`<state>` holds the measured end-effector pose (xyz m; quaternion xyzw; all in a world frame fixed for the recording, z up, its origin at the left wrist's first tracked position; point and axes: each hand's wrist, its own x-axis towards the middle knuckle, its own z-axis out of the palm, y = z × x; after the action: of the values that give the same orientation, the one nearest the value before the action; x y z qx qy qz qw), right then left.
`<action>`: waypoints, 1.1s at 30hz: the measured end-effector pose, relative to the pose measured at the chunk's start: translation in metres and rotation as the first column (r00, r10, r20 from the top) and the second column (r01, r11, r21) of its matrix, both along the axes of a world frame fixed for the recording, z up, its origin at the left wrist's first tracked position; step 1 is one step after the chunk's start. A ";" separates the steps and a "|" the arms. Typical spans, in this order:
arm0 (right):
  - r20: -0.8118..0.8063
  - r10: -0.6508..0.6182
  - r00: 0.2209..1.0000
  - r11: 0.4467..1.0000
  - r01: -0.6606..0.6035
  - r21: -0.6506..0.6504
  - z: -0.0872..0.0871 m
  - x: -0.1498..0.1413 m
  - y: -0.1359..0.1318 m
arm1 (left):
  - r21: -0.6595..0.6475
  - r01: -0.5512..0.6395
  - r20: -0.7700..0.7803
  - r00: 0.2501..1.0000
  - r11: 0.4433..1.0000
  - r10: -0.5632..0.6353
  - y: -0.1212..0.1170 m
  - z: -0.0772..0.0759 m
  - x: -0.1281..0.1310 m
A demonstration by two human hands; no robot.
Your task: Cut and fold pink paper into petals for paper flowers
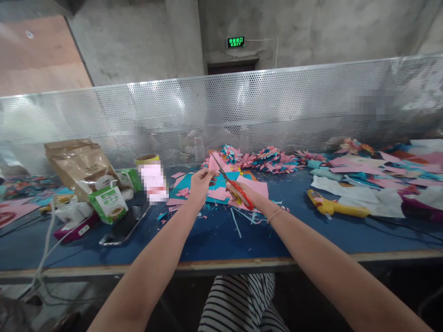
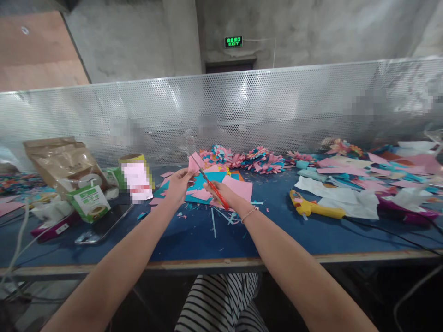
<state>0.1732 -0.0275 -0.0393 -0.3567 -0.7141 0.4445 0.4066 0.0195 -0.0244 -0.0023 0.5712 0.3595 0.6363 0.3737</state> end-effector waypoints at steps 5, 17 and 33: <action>0.022 -0.013 1.000 0.999 0.012 0.033 0.002 0.000 -0.002 | 0.002 -0.009 -0.009 1.000 1.000 0.009 0.003 -0.002 -0.002; 0.046 -0.109 0.993 0.993 0.111 -0.047 0.007 -0.002 -0.002 | -0.061 0.026 0.059 0.998 0.998 -0.022 -0.001 0.003 0.000; 0.085 -0.120 0.989 0.992 0.117 0.037 -0.005 0.001 0.010 | -0.039 -0.007 0.050 0.999 0.999 0.009 0.002 0.001 -0.003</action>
<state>0.1741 -0.0178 -0.0443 -0.4110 -0.7155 0.3923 0.4065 0.0167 -0.0225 -0.0010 0.5462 0.3645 0.6447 0.3913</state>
